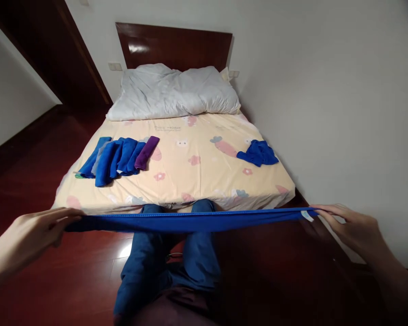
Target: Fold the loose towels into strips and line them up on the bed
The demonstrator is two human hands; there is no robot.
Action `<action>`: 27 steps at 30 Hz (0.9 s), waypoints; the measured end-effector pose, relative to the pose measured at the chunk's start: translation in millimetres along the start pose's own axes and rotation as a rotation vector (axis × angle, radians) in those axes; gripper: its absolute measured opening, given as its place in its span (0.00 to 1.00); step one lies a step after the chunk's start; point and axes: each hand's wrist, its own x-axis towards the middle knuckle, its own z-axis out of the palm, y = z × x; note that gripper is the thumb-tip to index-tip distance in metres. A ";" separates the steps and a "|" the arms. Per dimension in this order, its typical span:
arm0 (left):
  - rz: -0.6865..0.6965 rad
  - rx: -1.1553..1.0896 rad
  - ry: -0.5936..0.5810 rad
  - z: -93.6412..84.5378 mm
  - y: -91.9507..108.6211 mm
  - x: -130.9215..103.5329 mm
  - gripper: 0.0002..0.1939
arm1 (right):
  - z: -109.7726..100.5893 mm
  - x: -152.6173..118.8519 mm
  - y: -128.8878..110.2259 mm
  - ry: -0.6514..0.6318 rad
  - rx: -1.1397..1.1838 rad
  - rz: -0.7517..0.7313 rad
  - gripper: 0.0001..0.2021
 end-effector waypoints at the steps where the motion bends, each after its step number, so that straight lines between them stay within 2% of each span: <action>1: -0.018 -0.008 -0.066 -2.8 9.1 8.4 0.24 | 3.5 5.9 13.0 -0.012 -0.003 -0.012 0.10; 3: -0.054 -0.024 -0.171 -6.7 29.7 30.3 0.25 | 12.5 24.6 38.8 -0.087 0.037 -0.027 0.09; 5: -0.033 -0.021 -0.205 -7.1 50.4 58.6 0.25 | 22.9 51.2 58.5 -0.241 0.123 0.057 0.08; 7: 0.052 -0.008 -0.211 -4.1 68.8 92.3 0.24 | 34.3 83.2 65.8 -0.392 0.195 0.289 0.08; 9: 0.120 0.013 -0.158 0.3 84.9 129.4 0.20 | 46.9 117.6 59.2 -0.440 0.259 0.555 0.05; 11: 0.156 0.049 -0.030 4.0 100.3 166.3 0.17 | 60.7 151.3 43.6 -0.344 0.369 0.738 0.05; 13: 0.249 0.071 0.147 6.0 115.4 199.3 0.17 | 75.1 181.0 28.0 -0.161 0.476 0.800 0.09; 16: 0.399 0.015 0.409 7.4 134.2 235.4 0.17 | 95.0 213.4 19.2 0.124 0.504 0.751 0.10; 20: 0.477 -0.111 0.677 18.0 142.2 255.8 0.18 | 117.3 229.0 31.0 0.391 0.499 0.593 0.14; 23: 0.525 -0.117 0.709 39.5 135.0 257.3 0.17 | 137.9 222.7 38.6 0.456 0.565 0.469 0.15; 27: 0.603 -0.013 0.638 88.5 116.6 256.7 0.15 | 180.7 196.7 39.8 0.386 0.565 0.500 0.16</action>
